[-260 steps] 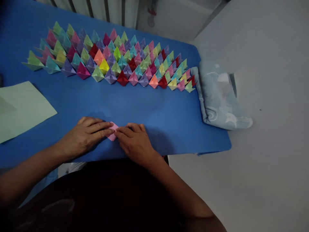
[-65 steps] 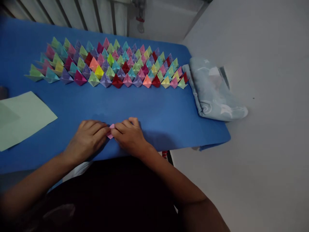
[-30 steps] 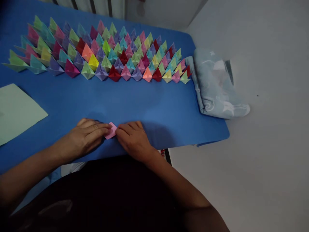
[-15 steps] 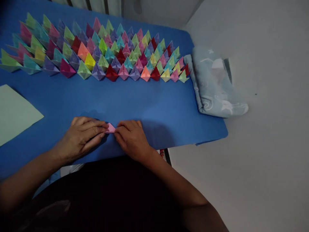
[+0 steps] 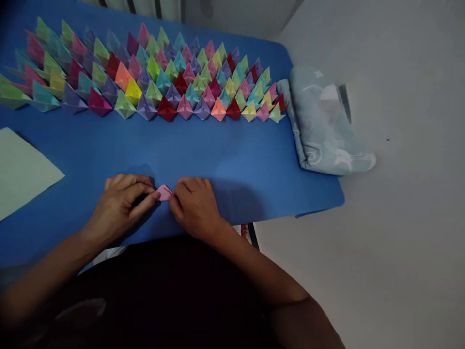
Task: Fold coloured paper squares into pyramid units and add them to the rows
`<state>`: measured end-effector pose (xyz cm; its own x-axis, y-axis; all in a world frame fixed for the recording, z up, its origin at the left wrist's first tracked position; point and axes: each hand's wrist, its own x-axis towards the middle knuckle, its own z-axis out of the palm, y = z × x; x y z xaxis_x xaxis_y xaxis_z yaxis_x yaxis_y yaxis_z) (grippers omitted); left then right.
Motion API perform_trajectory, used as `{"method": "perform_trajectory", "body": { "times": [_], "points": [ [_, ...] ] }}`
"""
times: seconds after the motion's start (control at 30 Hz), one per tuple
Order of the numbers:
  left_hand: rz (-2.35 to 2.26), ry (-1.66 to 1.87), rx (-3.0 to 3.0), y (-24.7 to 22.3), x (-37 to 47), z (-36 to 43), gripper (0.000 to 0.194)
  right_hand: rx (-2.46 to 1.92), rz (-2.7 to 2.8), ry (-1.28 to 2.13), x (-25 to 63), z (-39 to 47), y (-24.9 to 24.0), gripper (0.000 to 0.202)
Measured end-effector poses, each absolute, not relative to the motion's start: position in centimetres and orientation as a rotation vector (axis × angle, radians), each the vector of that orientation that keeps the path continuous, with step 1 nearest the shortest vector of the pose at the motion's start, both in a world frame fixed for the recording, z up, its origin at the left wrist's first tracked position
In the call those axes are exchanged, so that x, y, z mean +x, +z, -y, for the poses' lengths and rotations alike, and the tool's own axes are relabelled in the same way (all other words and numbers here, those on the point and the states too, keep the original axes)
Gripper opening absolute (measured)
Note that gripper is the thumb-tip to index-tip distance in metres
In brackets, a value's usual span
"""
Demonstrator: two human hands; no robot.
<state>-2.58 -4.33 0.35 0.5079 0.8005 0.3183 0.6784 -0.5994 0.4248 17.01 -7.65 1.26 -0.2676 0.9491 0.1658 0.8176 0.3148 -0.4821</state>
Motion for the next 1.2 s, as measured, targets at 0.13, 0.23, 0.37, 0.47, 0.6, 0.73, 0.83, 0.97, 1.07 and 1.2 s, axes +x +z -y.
{"method": "perform_trajectory", "body": {
  "times": [0.13,0.23,0.37,0.47,0.6,0.73,0.83,0.97,1.07,1.2],
  "points": [
    [-1.266,0.719,2.498,0.2,-2.5,4.3,0.028,-1.596,2.194,0.402,16.9,7.5,1.3,0.021],
    [-1.284,0.708,2.49,0.2,-2.4,4.4,0.026,-1.634,2.207,0.405,16.8,7.5,1.3,0.021],
    [-1.3,0.692,2.5,0.1,-2.4,4.3,0.027,-1.658,2.224,0.387,16.8,7.5,1.4,0.021],
    [-1.308,0.672,2.525,0.1,-2.4,4.3,0.028,-1.666,2.256,0.379,16.8,7.4,1.4,0.022],
    [-1.335,0.646,2.534,0.2,-2.2,4.4,0.031,-1.687,2.279,0.389,16.6,7.3,1.4,0.021],
    [-1.347,0.631,2.56,0.2,-2.2,4.4,0.031,-1.704,2.284,0.369,16.4,7.2,1.4,0.02],
    [-1.356,0.633,2.579,0.0,-2.4,4.3,0.029,-1.715,2.277,0.377,16.4,7.1,1.6,0.018],
    [-1.389,0.628,2.615,-0.1,-2.7,4.3,0.029,-1.75,2.25,0.475,16.6,6.9,2.0,0.017],
    [-1.34,0.676,2.713,0.1,-2.9,4.5,0.024,-1.777,2.24,0.539,16.6,6.6,2.4,0.015],
    [-0.968,0.696,2.931,0.3,-3.4,4.7,0.027,-1.785,2.25,0.591,16.7,6.3,2.7,0.015]
  ]
}}
